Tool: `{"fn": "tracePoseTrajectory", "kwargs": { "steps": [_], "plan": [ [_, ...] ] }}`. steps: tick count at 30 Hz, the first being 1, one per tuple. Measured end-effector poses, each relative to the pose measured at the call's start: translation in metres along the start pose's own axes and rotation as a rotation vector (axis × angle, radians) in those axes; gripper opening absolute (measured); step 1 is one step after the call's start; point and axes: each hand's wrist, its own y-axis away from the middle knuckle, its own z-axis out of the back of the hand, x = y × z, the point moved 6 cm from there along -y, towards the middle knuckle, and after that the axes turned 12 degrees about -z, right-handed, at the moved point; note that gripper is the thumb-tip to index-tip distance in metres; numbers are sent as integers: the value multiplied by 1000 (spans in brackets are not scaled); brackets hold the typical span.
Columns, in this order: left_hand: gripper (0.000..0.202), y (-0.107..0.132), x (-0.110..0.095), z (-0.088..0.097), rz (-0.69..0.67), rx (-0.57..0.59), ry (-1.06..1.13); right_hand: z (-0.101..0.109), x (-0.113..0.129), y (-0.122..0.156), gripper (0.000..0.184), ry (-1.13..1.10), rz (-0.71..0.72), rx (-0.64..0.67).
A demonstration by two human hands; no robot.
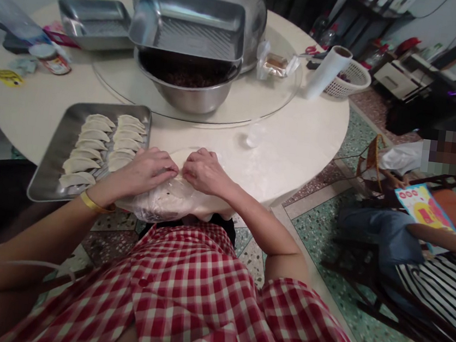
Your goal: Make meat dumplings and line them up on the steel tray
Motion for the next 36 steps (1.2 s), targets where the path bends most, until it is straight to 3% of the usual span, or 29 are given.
{"fn": "tracePoseTrajectory", "kwargs": {
  "steps": [10,15,19,22,24,27,29,30,33,36],
  "plan": [
    [28,-2,-3,-9,43,-95,-70,0,-2,-7,14,0,-10,0],
    [27,-7,2,-1,129,-124,-30,4,-10,-12,17,-99,-19,-27],
    [27,-13,10,10,134,-219,28,7,-16,-18,20,-155,-29,-53],
    [24,-12,18,15,155,-285,101,10,-14,-23,12,-205,-19,-94],
    [22,-5,20,19,194,-389,191,14,-14,-28,12,-274,-47,-131],
    [21,19,16,24,329,-687,489,22,-17,-39,9,-381,-137,-145],
    [21,32,6,15,425,-861,895,29,-17,-48,11,-419,-181,-136],
    [22,34,0,5,484,-899,1143,33,-17,-53,12,-422,-193,-136],
    [29,25,-20,-22,674,-870,1739,48,-8,-67,14,-375,-184,-158],
    [46,9,-20,-26,722,-915,2040,60,13,-68,14,-236,-85,-216]
  ]
}}
